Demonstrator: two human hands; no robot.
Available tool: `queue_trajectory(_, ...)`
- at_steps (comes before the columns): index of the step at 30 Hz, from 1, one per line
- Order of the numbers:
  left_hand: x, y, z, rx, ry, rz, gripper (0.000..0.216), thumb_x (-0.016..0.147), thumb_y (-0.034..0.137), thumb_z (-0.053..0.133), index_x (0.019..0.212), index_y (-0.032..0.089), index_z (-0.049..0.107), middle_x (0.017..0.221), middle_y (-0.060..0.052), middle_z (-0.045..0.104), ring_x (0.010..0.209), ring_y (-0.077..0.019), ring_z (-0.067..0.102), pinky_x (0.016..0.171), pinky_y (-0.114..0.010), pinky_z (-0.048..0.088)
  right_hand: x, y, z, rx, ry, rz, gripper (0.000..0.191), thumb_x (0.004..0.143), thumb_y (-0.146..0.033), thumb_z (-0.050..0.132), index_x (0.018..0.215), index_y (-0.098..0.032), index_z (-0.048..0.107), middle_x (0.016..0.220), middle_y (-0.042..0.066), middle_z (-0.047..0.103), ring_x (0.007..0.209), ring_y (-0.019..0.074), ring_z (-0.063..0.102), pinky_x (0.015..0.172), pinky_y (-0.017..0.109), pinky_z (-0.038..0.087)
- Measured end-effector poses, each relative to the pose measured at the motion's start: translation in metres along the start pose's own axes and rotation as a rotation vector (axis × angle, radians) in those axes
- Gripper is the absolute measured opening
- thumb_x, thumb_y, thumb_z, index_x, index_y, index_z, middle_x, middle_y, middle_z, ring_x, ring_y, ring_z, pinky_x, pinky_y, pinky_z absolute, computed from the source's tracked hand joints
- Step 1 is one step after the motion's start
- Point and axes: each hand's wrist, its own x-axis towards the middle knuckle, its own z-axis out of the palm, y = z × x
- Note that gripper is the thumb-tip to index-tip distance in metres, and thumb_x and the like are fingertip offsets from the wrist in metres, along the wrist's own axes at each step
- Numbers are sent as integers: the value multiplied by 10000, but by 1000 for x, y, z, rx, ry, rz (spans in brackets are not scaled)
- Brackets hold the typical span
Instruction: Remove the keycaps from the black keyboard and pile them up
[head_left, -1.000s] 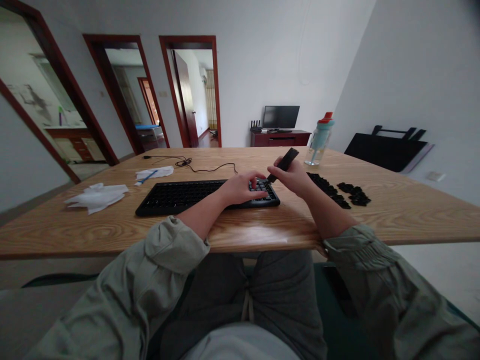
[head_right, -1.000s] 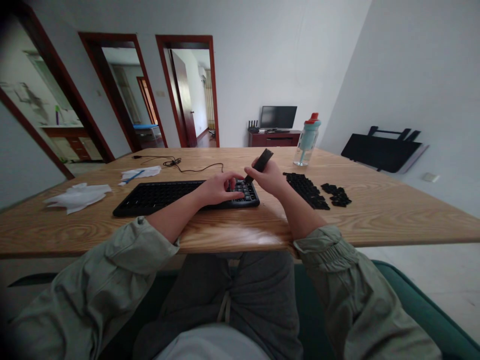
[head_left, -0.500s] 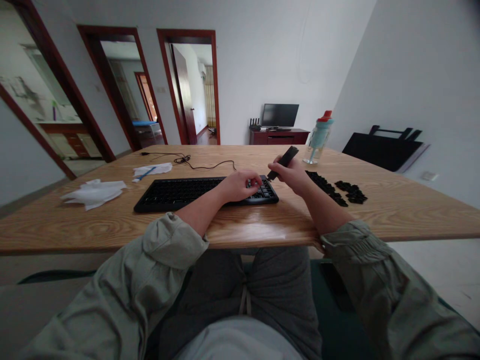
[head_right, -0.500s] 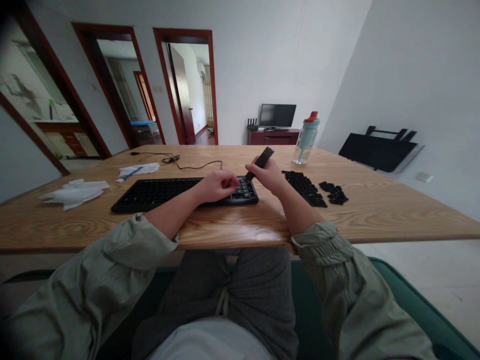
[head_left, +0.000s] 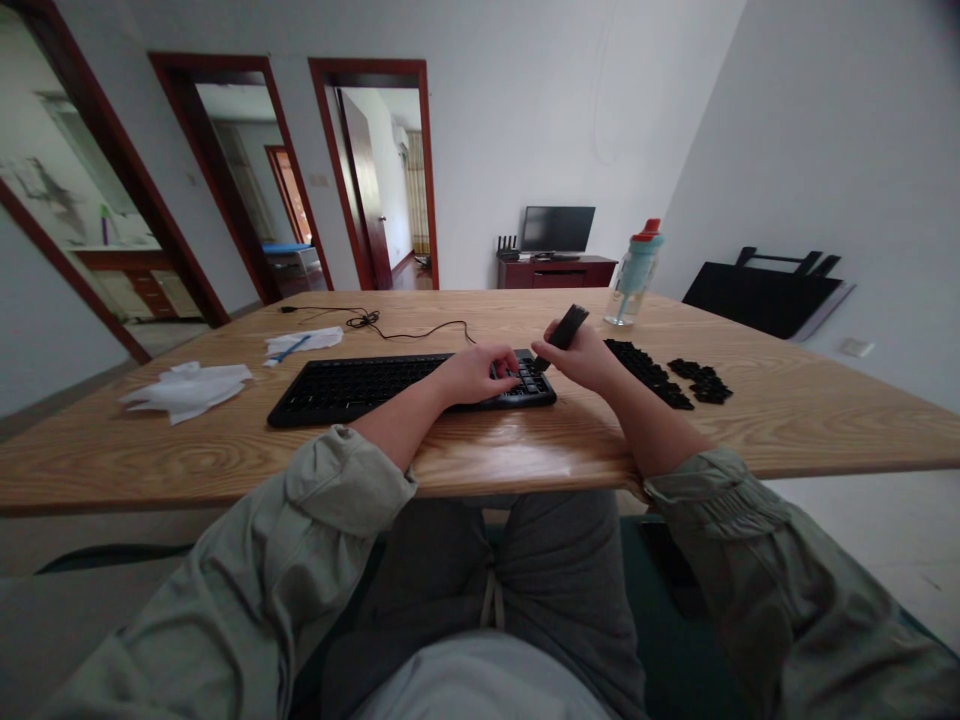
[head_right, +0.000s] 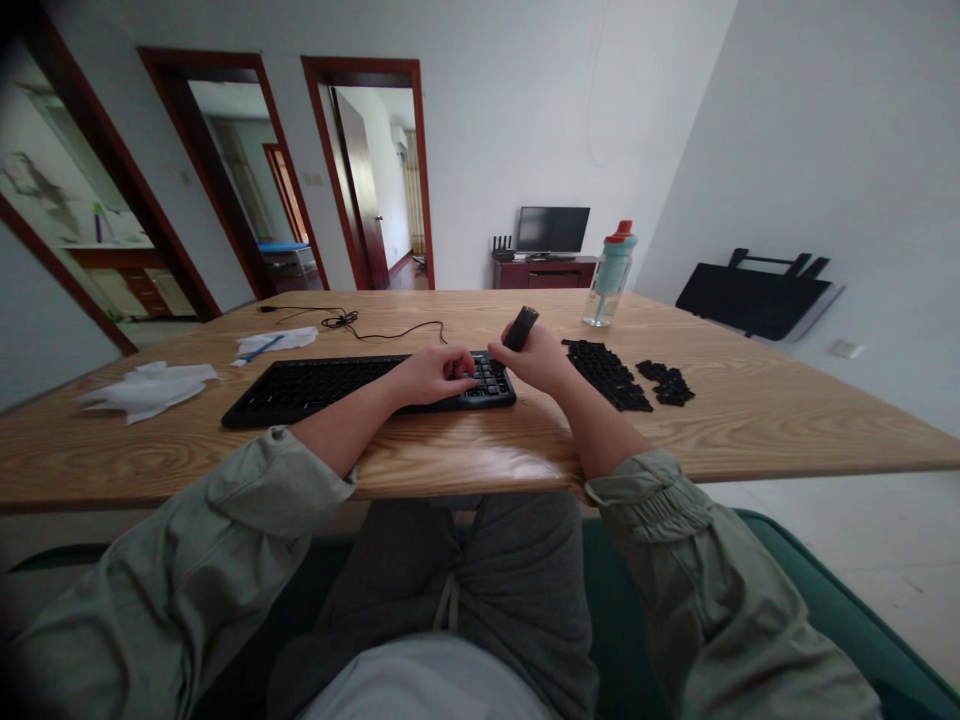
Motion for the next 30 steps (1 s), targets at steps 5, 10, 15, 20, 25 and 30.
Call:
queue_trajectory(5, 1, -3, 1, 60, -30, -30, 193, 831, 340, 669, 925, 172, 685, 766, 3, 643, 686, -125, 546, 631, -248, 389, -14, 1, -8, 60, 22, 64, 289, 735, -455, 680, 730, -208, 531, 597, -5, 559, 539, 147, 516, 533, 293, 398)
queue_trajectory(10, 1, -3, 2, 60, -47, -44, 206, 834, 354, 666, 929, 172, 688, 753, 4, 638, 676, -125, 538, 631, -248, 382, -16, 0, -13, 2, 30, 42, 253, 739, -418, 671, 715, -208, 533, 606, -8, 543, 559, 144, 510, 563, 302, 406)
queue_trajectory(15, 1, -3, 3, 48, -68, -60, 206, 837, 361, 658, 915, 173, 687, 747, 4, 635, 664, -127, 537, 624, -248, 380, -16, 4, -10, -16, 40, 44, 281, 752, -454, 664, 733, -208, 529, 636, -1, 551, 602, 157, 520, 605, 319, 411)
queue_trajectory(20, 1, 0, 3, 13, -89, -50, 202, 838, 345, 649, 935, 175, 699, 750, 8, 632, 661, -121, 542, 629, -241, 386, -15, 8, -8, -22, 45, 40, 284, 755, -459, 665, 749, -209, 532, 657, 3, 554, 640, 168, 526, 620, 321, 409)
queue_trajectory(25, 1, -1, 4, 40, -84, -68, 217, 825, 349, 657, 951, 178, 704, 755, 6, 632, 671, -124, 544, 614, -240, 375, -18, 7, -9, -63, 35, -57, 235, 746, -411, 661, 722, -207, 547, 667, 1, 556, 640, 158, 510, 621, 313, 405)
queue_trajectory(30, 1, -2, 4, 40, -81, -62, 218, 819, 352, 659, 952, 185, 702, 756, 8, 629, 662, -123, 545, 611, -244, 378, -22, 7, -11, -98, -39, -85, 172, 762, -356, 639, 710, -209, 566, 660, 3, 577, 622, 154, 494, 612, 313, 393)
